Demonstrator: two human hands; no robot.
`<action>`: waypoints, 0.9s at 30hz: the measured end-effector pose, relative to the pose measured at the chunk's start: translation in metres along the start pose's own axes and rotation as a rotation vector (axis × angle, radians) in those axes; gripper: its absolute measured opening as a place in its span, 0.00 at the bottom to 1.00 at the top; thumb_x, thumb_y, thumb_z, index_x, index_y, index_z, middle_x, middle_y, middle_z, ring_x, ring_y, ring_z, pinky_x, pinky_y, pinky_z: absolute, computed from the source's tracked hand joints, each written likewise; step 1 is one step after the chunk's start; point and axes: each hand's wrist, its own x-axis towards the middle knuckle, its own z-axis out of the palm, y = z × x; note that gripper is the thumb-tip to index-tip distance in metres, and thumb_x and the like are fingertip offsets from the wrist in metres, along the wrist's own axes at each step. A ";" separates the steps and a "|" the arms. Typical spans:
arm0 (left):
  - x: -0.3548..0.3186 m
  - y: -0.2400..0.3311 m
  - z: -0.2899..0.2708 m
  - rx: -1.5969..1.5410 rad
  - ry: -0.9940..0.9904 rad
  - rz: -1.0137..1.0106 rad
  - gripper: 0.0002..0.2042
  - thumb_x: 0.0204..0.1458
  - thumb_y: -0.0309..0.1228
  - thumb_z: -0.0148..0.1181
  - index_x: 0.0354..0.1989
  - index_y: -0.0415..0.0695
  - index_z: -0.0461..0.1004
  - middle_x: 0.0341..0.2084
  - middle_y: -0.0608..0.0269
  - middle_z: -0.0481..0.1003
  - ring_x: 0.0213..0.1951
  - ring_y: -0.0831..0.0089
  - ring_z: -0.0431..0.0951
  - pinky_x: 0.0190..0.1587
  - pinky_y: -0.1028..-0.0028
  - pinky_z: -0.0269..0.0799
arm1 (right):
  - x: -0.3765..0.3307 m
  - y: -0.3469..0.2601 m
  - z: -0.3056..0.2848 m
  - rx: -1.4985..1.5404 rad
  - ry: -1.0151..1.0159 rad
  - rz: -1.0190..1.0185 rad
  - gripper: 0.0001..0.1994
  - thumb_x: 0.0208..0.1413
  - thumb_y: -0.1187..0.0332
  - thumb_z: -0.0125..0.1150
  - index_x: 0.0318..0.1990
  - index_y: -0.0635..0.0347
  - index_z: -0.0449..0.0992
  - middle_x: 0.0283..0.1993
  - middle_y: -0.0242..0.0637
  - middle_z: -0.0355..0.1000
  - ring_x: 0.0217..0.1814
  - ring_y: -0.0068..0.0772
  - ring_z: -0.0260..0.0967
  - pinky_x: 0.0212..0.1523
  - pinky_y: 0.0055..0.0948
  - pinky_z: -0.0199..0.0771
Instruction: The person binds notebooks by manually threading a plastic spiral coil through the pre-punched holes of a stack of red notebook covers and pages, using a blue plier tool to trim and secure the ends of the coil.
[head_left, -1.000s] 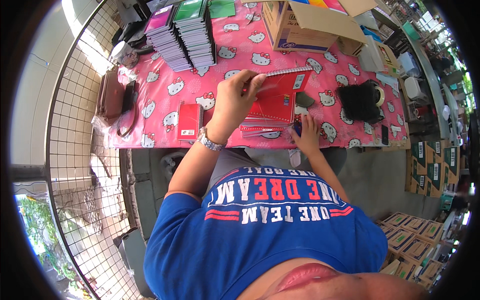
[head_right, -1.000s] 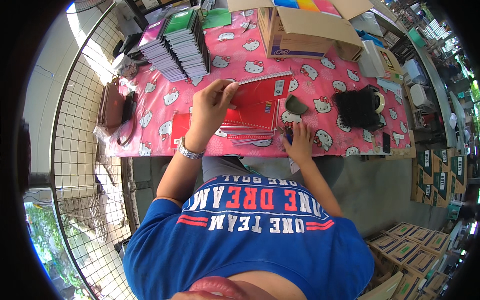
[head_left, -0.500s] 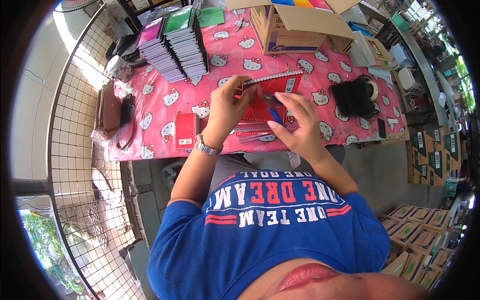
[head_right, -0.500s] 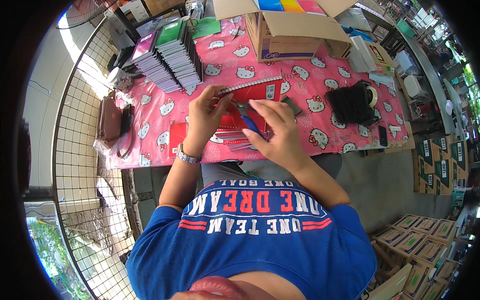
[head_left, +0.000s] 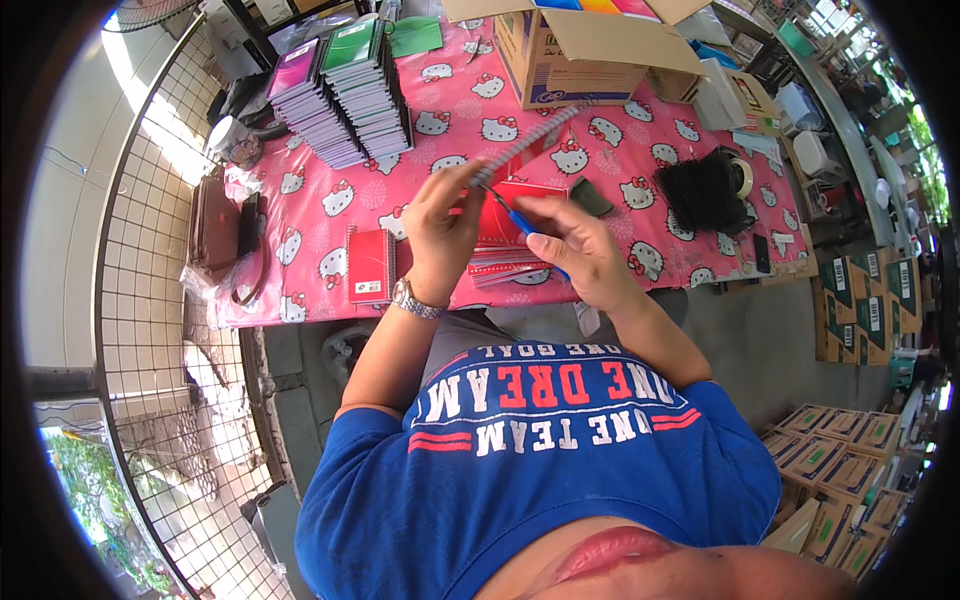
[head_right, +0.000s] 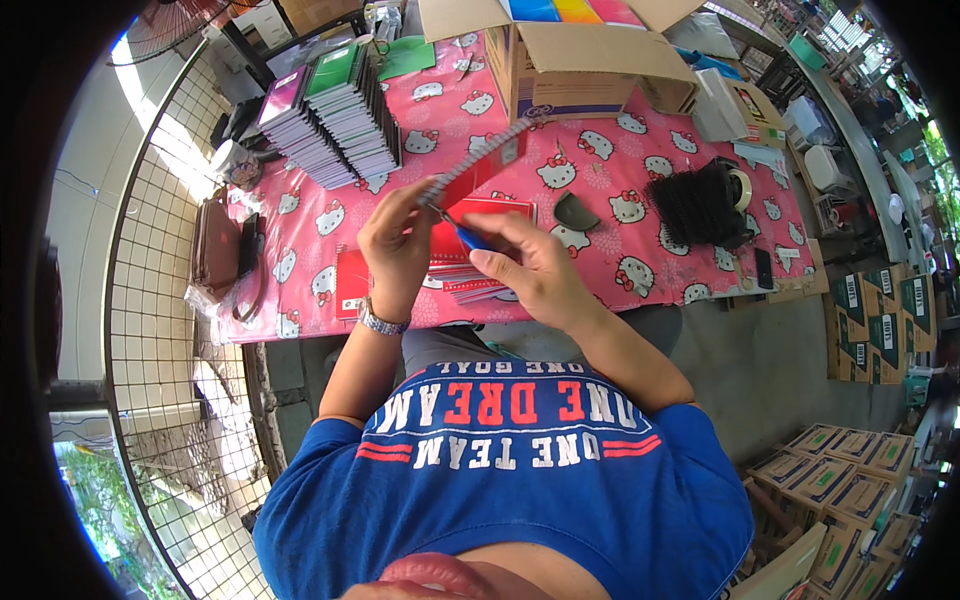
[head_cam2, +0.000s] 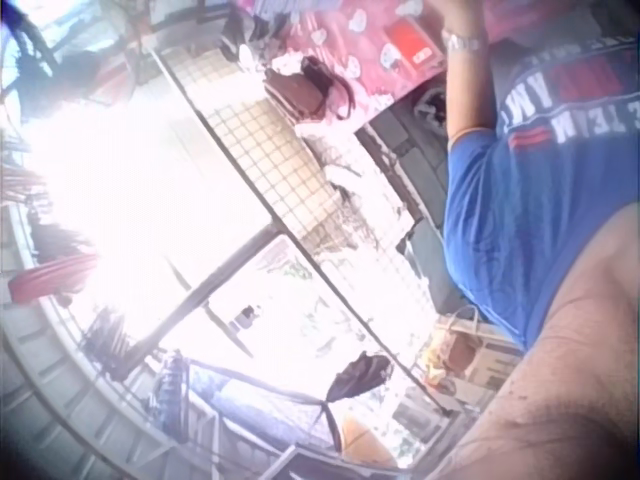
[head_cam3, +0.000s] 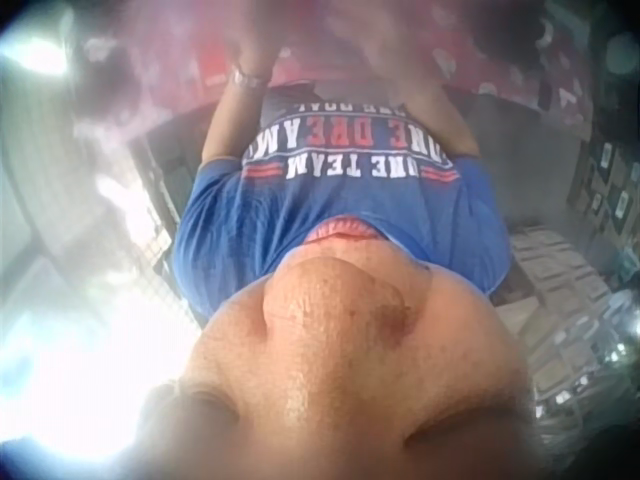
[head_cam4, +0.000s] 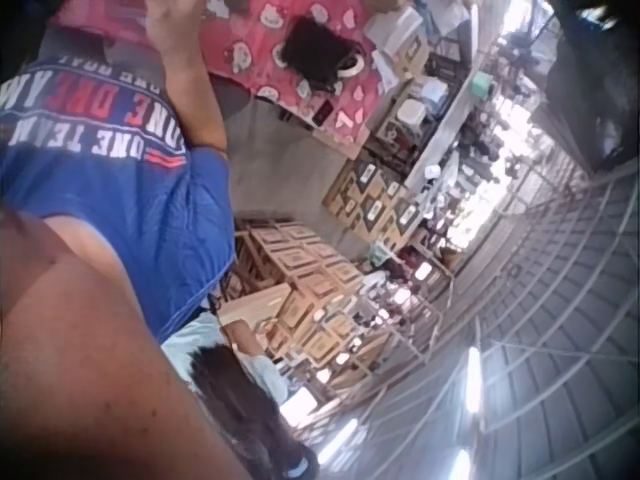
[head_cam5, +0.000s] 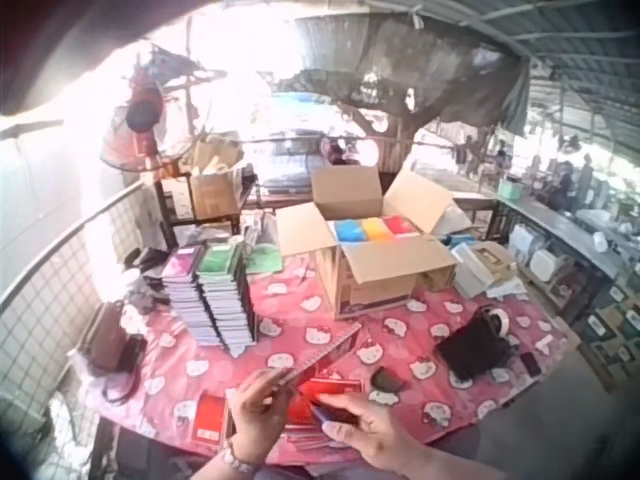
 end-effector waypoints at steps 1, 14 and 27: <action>-0.002 -0.001 -0.004 -0.040 0.051 -0.096 0.10 0.57 0.19 0.59 0.47 0.34 0.78 0.34 0.60 0.80 0.36 0.76 0.82 0.33 0.77 0.82 | -0.001 0.005 -0.006 0.005 0.000 0.004 0.20 0.64 0.67 0.59 0.61 0.66 0.71 0.53 0.36 0.72 0.54 0.27 0.71 0.57 0.26 0.68; -0.136 -0.163 -0.145 -0.133 0.574 -0.809 0.12 0.57 0.23 0.61 0.48 0.35 0.72 0.36 0.63 0.74 0.34 0.75 0.77 0.29 0.73 0.81 | -0.063 0.208 -0.126 -1.054 0.160 0.099 0.20 0.46 0.67 0.70 0.49 0.57 0.77 0.42 0.44 0.73 0.47 0.49 0.71 0.50 0.45 0.70; -0.165 -0.198 -0.155 0.511 0.338 -0.767 0.15 0.49 0.31 0.67 0.45 0.42 0.79 0.41 0.59 0.80 0.45 0.59 0.74 0.54 0.62 0.67 | -0.018 0.203 -0.292 -1.991 0.347 0.445 0.13 0.53 0.65 0.65 0.44 0.57 0.77 0.44 0.39 0.73 0.52 0.45 0.71 0.51 0.44 0.74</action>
